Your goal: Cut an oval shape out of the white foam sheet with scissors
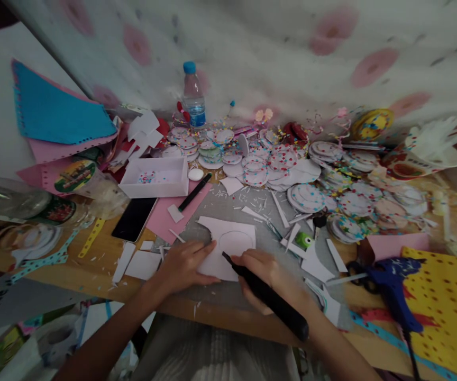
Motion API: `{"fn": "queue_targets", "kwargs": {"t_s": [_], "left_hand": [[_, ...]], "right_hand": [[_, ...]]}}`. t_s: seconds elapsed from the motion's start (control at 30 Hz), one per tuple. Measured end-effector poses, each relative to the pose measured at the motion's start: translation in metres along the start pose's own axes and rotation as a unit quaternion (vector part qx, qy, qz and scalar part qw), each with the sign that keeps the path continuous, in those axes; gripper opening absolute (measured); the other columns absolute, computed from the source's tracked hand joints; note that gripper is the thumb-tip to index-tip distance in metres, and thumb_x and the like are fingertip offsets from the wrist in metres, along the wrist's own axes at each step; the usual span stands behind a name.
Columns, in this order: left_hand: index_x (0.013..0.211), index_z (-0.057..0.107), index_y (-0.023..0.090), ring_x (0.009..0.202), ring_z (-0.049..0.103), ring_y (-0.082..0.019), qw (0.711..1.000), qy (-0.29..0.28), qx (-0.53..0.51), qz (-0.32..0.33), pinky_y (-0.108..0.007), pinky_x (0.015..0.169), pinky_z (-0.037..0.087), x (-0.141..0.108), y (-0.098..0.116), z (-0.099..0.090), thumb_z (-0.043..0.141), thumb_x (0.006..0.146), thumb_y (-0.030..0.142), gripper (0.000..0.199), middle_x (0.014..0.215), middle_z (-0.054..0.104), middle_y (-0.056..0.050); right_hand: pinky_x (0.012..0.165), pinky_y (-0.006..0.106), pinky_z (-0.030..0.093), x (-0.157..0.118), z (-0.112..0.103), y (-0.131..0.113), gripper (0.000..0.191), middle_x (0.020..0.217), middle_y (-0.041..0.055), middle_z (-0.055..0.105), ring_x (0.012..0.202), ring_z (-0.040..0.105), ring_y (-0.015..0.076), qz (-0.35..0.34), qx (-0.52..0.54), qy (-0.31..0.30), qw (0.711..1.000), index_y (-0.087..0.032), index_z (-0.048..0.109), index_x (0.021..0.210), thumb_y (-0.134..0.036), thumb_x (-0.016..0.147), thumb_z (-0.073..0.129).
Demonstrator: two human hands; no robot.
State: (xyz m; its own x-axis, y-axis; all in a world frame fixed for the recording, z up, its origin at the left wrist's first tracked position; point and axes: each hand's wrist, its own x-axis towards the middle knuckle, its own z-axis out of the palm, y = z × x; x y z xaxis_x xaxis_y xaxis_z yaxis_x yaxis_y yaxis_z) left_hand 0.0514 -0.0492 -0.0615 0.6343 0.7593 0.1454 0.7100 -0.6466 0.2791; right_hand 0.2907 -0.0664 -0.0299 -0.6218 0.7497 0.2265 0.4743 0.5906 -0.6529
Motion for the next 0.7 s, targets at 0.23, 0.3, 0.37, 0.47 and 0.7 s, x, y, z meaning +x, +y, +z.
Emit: {"fn": "queue_targets", "kwargs": {"t_s": [0.23, 0.3, 0.37, 0.47, 0.7], "left_hand": [[0.121, 0.057, 0.008, 0.071, 0.062, -0.022, 0.995, -0.012, 0.015, 0.103, -0.031, 0.059, 0.045, 0.004, -0.027, -0.004, 0.049, 0.078, 0.073, 0.078, 0.075, 0.063, -0.007], [0.121, 0.057, 0.008, 0.071, 0.062, -0.022, 0.993, 0.003, 0.015, 0.115, -0.032, 0.060, 0.046, 0.004, -0.029, 0.000, 0.049, 0.078, 0.072, 0.077, 0.075, 0.064, -0.007], [0.120, 0.058, 0.008, 0.071, 0.062, -0.023, 0.993, 0.013, 0.012, 0.118, -0.033, 0.060, 0.046, 0.003, -0.029, 0.002, 0.050, 0.077, 0.072, 0.077, 0.075, 0.064, -0.006], [0.120, 0.058, 0.008, 0.073, 0.062, -0.024, 0.992, 0.023, 0.015, 0.119, -0.034, 0.061, 0.048, 0.002, -0.028, 0.003, 0.051, 0.077, 0.071, 0.077, 0.076, 0.064, -0.006], [0.119, 0.058, 0.006, 0.072, 0.061, -0.023, 0.990, 0.034, 0.026, 0.137, -0.034, 0.061, 0.048, 0.003, -0.028, 0.002, 0.050, 0.078, 0.071, 0.077, 0.076, 0.064, -0.007]], "right_hand": [[0.051, 0.027, 0.042, -0.004, 0.023, -0.002, 0.036, 0.068, 0.0025, 0.056, 0.058, 0.055, 0.0174, -0.019, -0.042, 0.061, 0.997, -0.017, 0.050, 0.112, -0.008, 0.077, 0.046], [0.052, 0.027, 0.043, -0.006, 0.028, 0.000, 0.038, 0.069, 0.0030, 0.057, 0.060, 0.055, 0.0177, -0.036, -0.040, 0.068, 0.996, -0.018, 0.049, 0.113, -0.006, 0.077, 0.045], [0.053, 0.028, 0.044, -0.009, 0.029, 0.002, 0.039, 0.070, 0.0036, 0.058, 0.061, 0.055, 0.0178, -0.042, -0.032, 0.065, 0.997, -0.018, 0.048, 0.114, -0.005, 0.077, 0.043], [0.052, 0.028, 0.044, -0.013, 0.026, 0.002, 0.041, 0.069, 0.0034, 0.056, 0.059, 0.054, 0.0181, -0.045, -0.023, 0.061, 0.997, -0.017, 0.049, 0.114, -0.005, 0.076, 0.043], [0.057, 0.029, 0.045, -0.016, 0.017, 0.009, 0.039, 0.074, 0.0048, 0.060, 0.066, 0.058, 0.0190, -0.060, -0.019, 0.008, 0.998, -0.018, 0.051, 0.115, -0.005, 0.079, 0.044]]}}
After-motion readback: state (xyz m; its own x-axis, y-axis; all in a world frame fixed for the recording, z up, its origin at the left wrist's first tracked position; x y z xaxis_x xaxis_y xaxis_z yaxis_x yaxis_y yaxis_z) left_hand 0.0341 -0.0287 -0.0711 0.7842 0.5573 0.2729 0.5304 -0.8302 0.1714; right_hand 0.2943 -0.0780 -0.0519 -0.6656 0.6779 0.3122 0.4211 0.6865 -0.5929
